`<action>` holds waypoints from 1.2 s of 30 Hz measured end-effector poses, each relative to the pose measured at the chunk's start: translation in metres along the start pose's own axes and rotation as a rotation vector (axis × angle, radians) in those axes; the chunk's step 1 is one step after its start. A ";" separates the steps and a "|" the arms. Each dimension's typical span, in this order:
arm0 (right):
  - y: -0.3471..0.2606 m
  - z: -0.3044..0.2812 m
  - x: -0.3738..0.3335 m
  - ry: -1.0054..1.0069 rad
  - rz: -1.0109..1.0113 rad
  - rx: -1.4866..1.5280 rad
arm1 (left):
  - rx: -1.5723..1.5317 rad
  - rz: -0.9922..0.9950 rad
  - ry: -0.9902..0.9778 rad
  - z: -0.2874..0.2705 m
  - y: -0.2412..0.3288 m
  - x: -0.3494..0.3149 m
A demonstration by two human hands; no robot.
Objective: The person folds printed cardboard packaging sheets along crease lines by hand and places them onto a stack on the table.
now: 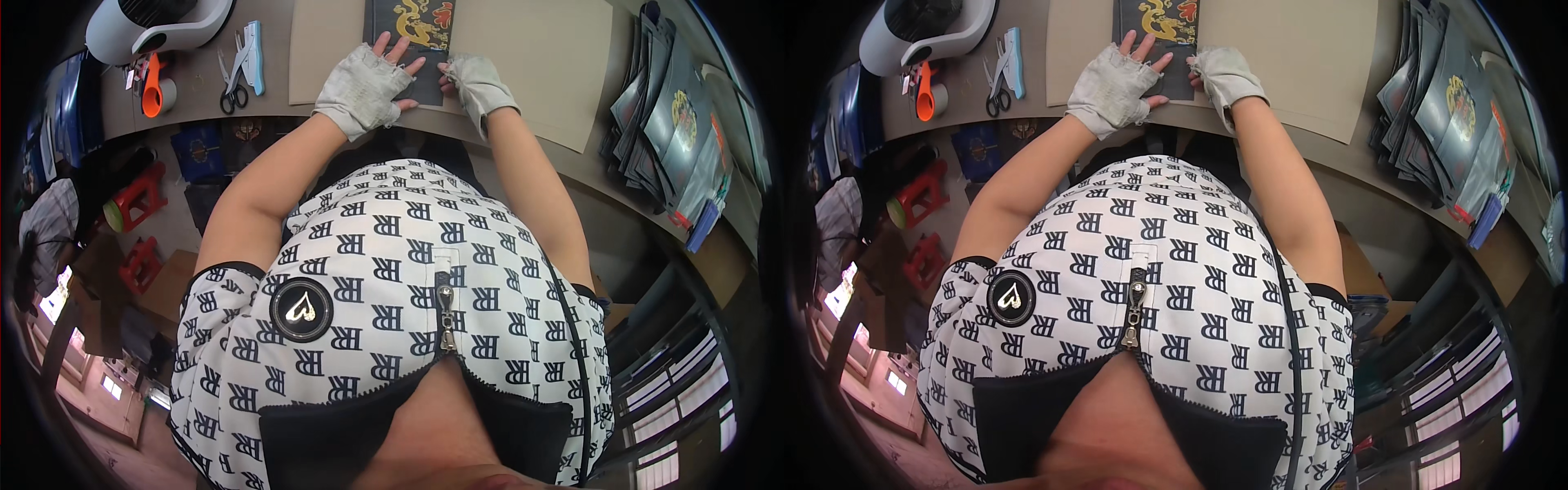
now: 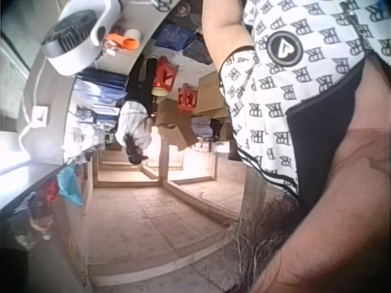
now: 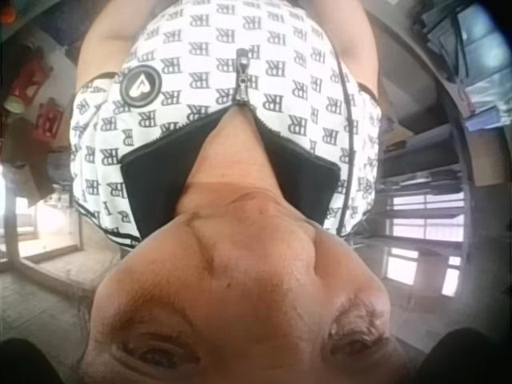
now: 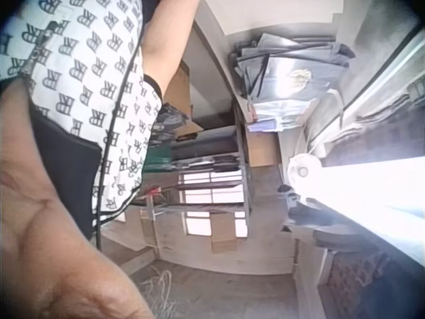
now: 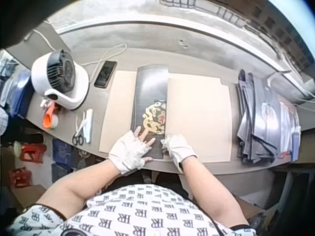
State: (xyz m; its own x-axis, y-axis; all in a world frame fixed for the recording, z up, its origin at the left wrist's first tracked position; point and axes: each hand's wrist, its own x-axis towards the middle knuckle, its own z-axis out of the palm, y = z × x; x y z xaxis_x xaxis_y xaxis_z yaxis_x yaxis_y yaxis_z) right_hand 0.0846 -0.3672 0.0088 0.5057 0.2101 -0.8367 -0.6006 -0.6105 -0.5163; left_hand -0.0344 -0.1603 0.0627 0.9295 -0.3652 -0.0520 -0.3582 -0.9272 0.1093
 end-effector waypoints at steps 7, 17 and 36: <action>0.006 -0.001 0.010 0.014 0.002 0.070 | 0.029 -0.004 0.033 0.006 -0.004 0.007; 0.007 -0.001 0.010 0.014 -0.024 0.018 | 0.029 -0.011 0.035 0.007 -0.004 0.009; 0.007 0.042 -0.036 0.616 -0.864 -1.123 | -0.099 0.005 0.013 0.003 -0.010 0.009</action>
State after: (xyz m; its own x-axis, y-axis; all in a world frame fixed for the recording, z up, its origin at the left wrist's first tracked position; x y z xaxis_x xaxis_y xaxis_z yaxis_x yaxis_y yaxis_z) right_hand 0.0365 -0.3472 0.0276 0.7803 0.6251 -0.0178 0.6158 -0.7730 -0.1526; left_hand -0.0228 -0.1549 0.0582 0.9289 -0.3684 -0.0380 -0.3533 -0.9123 0.2069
